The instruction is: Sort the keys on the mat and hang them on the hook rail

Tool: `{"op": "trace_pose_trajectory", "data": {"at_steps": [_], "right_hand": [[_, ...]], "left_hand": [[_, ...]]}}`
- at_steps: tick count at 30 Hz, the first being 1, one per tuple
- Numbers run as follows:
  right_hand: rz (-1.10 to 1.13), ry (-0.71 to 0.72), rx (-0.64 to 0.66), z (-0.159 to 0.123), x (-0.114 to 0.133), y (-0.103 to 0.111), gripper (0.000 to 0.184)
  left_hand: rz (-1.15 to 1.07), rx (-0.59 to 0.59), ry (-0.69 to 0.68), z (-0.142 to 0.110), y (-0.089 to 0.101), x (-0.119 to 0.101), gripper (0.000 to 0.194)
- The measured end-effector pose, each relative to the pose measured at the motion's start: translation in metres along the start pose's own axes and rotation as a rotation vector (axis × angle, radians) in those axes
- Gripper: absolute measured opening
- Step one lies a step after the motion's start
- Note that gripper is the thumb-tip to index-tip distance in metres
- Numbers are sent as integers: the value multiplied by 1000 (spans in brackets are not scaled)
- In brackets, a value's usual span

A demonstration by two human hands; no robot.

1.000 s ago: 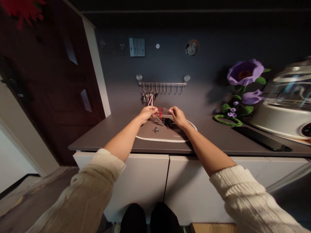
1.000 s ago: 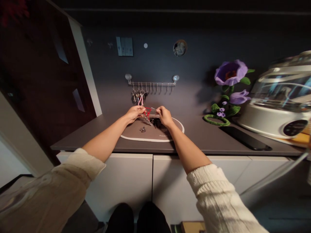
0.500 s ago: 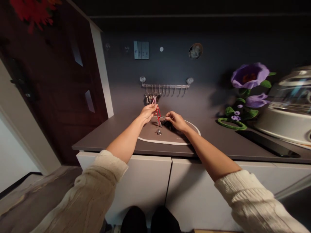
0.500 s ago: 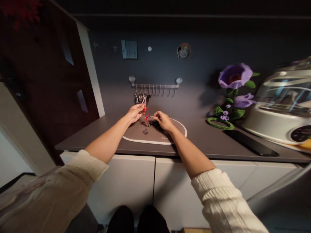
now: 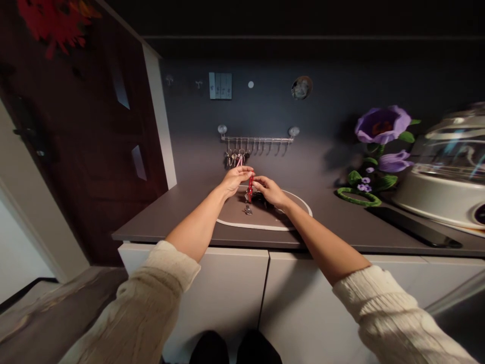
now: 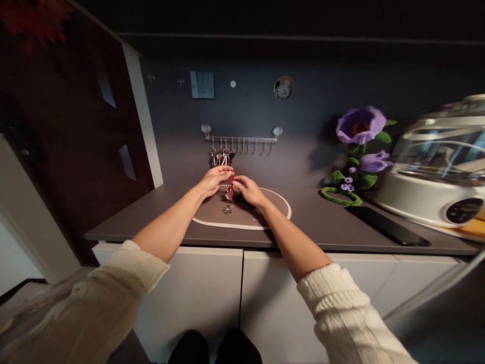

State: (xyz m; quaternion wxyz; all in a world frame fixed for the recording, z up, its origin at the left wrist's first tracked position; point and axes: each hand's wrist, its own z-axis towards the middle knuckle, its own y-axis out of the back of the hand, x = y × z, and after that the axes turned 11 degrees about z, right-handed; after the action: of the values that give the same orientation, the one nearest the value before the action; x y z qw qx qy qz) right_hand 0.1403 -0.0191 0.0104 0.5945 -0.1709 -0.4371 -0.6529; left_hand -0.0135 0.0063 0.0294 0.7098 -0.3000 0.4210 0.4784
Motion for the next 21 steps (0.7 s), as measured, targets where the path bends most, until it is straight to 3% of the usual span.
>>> {"op": "trace_pose_trajectory", "data": {"at_steps": [4, 11, 16, 21], "right_hand": [[189, -89, 36, 0, 3, -8, 31], [280, -131, -46, -5, 11, -6, 39], [373, -146, -103, -4, 15, -5, 39], [415, -186, -169, 8, 19, -1, 34]], "left_hand": [[13, 22, -13, 0, -1, 1, 31], [1, -25, -35, 3, -1, 4, 29], [36, -148, -18, 4, 0, 5, 22], [139, -305, 89, 2, 1, 1, 11]]}}
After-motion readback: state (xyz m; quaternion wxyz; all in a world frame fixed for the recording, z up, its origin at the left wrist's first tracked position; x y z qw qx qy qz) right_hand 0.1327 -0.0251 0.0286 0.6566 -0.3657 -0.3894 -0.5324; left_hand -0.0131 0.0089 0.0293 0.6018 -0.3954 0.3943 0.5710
